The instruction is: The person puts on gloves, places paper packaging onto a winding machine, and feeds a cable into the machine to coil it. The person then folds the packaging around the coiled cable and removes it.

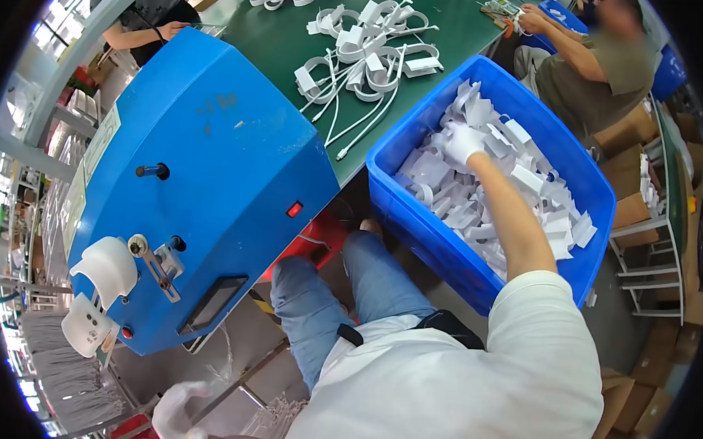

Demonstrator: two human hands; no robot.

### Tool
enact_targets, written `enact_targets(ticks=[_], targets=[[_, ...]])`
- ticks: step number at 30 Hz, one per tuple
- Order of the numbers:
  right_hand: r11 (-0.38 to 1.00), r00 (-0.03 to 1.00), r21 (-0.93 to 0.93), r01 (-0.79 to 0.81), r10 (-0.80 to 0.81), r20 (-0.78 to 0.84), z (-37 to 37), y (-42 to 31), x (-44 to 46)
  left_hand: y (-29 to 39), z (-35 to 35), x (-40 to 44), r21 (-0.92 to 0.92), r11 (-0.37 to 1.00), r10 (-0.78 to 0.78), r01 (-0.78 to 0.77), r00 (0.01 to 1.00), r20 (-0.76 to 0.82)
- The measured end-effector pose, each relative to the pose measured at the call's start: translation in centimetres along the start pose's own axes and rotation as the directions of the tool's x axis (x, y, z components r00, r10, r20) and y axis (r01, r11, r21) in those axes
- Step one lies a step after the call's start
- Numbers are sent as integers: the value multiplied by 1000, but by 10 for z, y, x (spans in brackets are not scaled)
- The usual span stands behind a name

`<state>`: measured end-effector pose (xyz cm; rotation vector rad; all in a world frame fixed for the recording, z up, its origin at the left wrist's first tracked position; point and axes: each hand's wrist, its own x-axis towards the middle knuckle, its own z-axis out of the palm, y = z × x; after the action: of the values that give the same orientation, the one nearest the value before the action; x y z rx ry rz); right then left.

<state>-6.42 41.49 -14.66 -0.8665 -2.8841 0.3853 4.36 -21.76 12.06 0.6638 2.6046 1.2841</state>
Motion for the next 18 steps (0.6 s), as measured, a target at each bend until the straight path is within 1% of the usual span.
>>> enact_targets(ticks=[1,2,3,4,5,6,8,9,11,12,13,14,15,17,18], targets=[[993,988,-68,99,-107,-113,16,6,-5,-5,7,7,-101,992,78,-74,996,42],[972,953,-143,188,-215,-212,30,15,-8,-4,12,13,-98,992,78,-74,996,35],[971,952,-138,193,-220,-213,28,15,-12,1,18,17,-150,987,67,-57,996,58],[985,984,-151,83,-105,-143,18,13,-16,3,20,20,-202,979,60,-42,995,81],[985,997,-170,-29,16,-76,11,11,-18,0,15,22,-166,984,86,-63,987,134],[986,997,-165,-26,13,-81,9,14,-21,-3,14,23,-162,985,89,-68,988,129],[991,991,-85,-106,99,-86,4,23,-28,-14,16,25,-272,953,183,-135,970,159],[991,991,-83,-105,98,-88,1,28,-33,-18,18,25,-270,953,185,-138,970,157],[994,961,53,100,-82,-263,-8,31,-45,-22,28,31,-401,910,217,-107,946,241],[994,962,50,102,-85,-261,-13,28,-55,-25,33,37,-404,909,215,-104,947,239],[957,912,191,219,-131,-388,-23,21,-68,-28,38,48,-423,900,281,-105,881,381],[886,845,309,345,-151,-512,-34,12,-82,-29,43,59,-442,891,343,-102,790,509],[886,844,304,350,-157,-513,-47,0,-94,-22,52,69,-425,894,376,-143,757,535],[834,724,266,484,-211,-657,-78,-34,-117,-5,71,91,-395,889,435,-233,699,567],[819,675,201,537,-275,-685,-98,-55,-131,3,76,100,-348,899,427,-265,705,566]])
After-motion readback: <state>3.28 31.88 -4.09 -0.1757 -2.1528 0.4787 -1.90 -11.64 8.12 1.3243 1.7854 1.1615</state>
